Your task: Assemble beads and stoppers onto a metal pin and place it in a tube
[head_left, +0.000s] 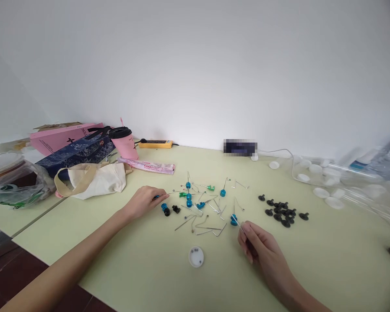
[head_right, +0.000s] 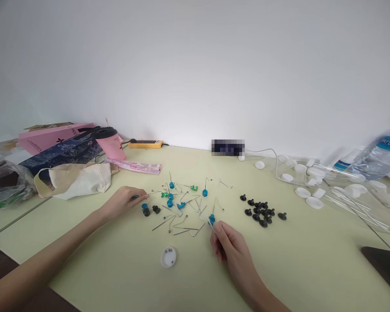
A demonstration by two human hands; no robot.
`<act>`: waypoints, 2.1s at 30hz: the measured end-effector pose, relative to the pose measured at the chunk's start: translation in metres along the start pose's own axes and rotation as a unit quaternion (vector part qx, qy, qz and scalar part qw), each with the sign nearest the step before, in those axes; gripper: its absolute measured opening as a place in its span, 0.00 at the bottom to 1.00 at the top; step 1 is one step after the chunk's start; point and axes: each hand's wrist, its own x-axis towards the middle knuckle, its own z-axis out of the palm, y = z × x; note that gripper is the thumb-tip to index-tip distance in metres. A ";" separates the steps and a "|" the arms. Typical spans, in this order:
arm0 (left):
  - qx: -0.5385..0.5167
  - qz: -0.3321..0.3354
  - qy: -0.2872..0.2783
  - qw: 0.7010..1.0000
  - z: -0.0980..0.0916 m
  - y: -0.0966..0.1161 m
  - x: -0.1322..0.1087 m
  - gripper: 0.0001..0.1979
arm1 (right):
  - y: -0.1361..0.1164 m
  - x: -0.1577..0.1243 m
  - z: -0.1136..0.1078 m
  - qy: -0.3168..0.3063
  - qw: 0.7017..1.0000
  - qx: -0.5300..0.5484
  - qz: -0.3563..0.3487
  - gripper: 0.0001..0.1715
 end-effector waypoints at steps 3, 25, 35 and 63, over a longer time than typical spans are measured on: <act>0.047 -0.013 -0.016 0.999 0.009 -0.009 0.003 0.22 | 0.000 0.000 0.000 -0.001 1.000 -0.002 0.002 0.28; -0.325 -0.144 0.092 0.930 0.027 -0.034 0.016 0.14 | 0.002 0.001 -0.001 -0.008 1.000 -0.017 0.011 0.28; -0.321 -0.182 0.084 0.926 0.031 -0.034 0.036 0.19 | -0.003 0.002 0.000 -0.010 1.000 -0.024 0.014 0.27; -0.369 -0.075 -0.046 0.925 -0.026 -0.025 0.046 0.14 | 0.002 0.001 -0.002 0.004 1.000 -0.003 0.000 0.26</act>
